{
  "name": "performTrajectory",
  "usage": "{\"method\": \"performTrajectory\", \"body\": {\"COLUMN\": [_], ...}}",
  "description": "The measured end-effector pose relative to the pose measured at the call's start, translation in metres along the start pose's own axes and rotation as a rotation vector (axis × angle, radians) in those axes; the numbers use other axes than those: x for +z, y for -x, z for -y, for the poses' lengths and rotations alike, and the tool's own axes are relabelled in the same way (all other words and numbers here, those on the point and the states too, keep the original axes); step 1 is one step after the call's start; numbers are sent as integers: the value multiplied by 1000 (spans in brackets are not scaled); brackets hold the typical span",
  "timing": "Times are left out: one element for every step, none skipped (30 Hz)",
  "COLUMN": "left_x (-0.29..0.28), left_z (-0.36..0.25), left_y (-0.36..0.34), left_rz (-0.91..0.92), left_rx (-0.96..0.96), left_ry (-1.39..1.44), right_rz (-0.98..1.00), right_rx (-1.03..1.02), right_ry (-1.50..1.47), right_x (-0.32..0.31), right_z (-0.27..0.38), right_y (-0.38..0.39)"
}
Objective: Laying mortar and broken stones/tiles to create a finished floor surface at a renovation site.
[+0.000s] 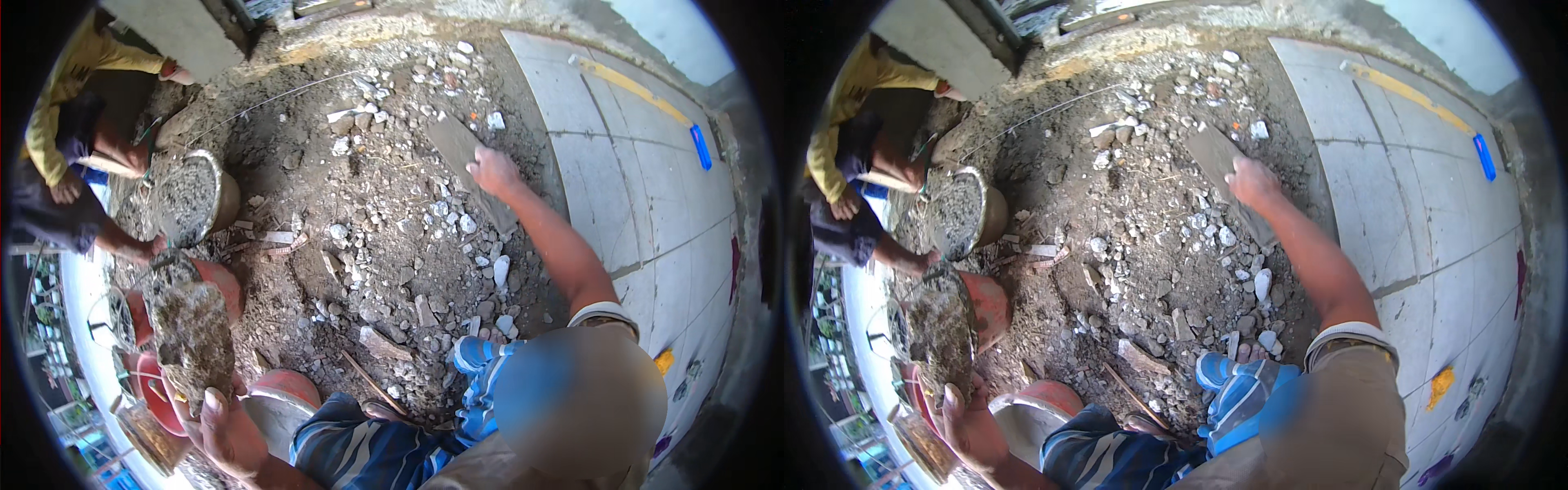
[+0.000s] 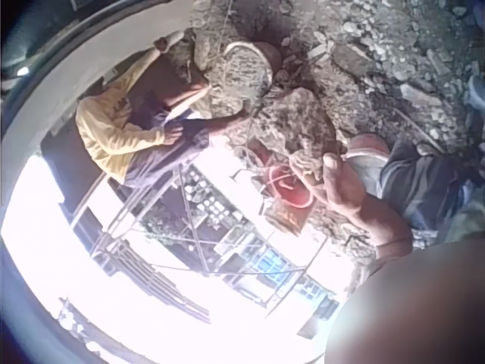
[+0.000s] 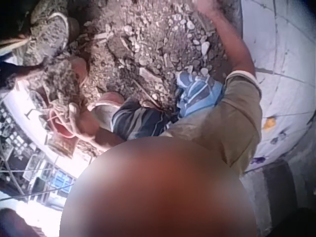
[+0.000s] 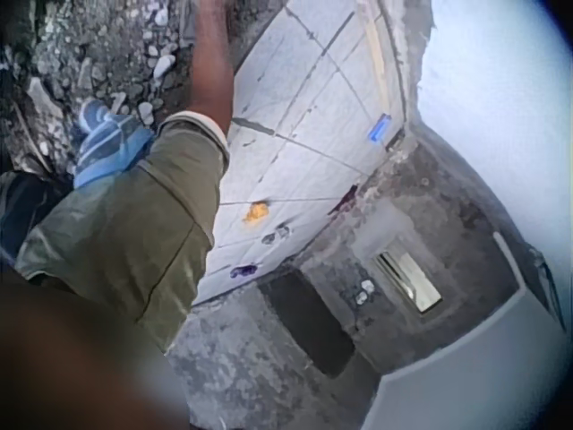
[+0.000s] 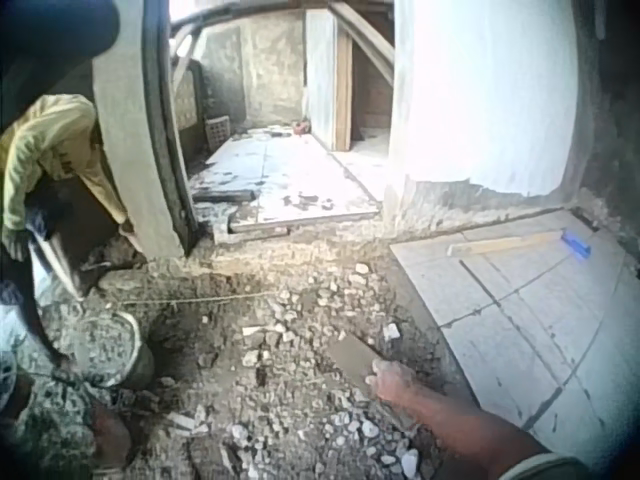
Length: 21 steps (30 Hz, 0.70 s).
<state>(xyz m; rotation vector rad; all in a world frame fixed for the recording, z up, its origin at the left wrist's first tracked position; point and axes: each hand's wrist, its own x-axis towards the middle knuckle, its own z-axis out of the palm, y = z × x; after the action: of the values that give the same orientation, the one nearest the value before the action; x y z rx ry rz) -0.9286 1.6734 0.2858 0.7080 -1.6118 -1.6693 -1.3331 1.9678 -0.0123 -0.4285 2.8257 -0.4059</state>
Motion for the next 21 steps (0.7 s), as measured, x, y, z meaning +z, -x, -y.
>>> {"method": "performTrajectory", "body": {"left_x": [0,0,-1,4,15,21,20,20,20,23,28,29,29,28,24,20,16,12,11,14,16], "left_z": [-4,-3,-4,-9,-12,-19,-22,-26,-29,-30,-31,-33,-33,-32,-34,-39,-42,-43,-43,-40,-36], "left_y": [3,4,5,6,10,16,19,23,27,29,28,30,30,34,37,42,46,48,45,43,39], "left_rz": [15,-1,-10,-60,-108,-149,-150,-115,-77,-76,-77,-26,31,37,37,28,21,-11,-11,-43,-73], "left_rx": [21,29,2,2,-1,-14,-9,-4,1,1,9,-9,-25,2,6,12,17,-3,5,-5,-15], "left_ry": [16,41,57,20,-14,-38,-38,-11,15,4,7,-9,-32,-34,-45,-64,-83,-104,-107,-127,-147], "right_rz": [-22,-38,8,58,46,54,70,20,15,20,22,44,38,34,31,-41,-34,-14,-5,-65,-64], "right_rx": [20,9,-12,-38,-48,4,61,112,104,175,256,250,247,147,49,49,49,99,143,224,234], "right_ry": [-13,-10,31,72,70,54,37,38,42,47,51,43,30,32,33,-5,-11,-32,-53,-68,-69], "right_x": [0,-6,-9,-12,-15,-17,-19,-16,-15,-19,-23,-23,-26,-32,-34,-39,-40,-41,-46,-39,-27], "right_z": [-4,-13,-23,-25,-25,-25,-26,-22,-21,2,17,16,15,12,11,13,11,7,6,-9,-22], "right_y": [11,13,14,16,18,21,28,21,14,5,0,-7,-13,-14,-14,-10,-12,-18,-29,-37,-42]}}
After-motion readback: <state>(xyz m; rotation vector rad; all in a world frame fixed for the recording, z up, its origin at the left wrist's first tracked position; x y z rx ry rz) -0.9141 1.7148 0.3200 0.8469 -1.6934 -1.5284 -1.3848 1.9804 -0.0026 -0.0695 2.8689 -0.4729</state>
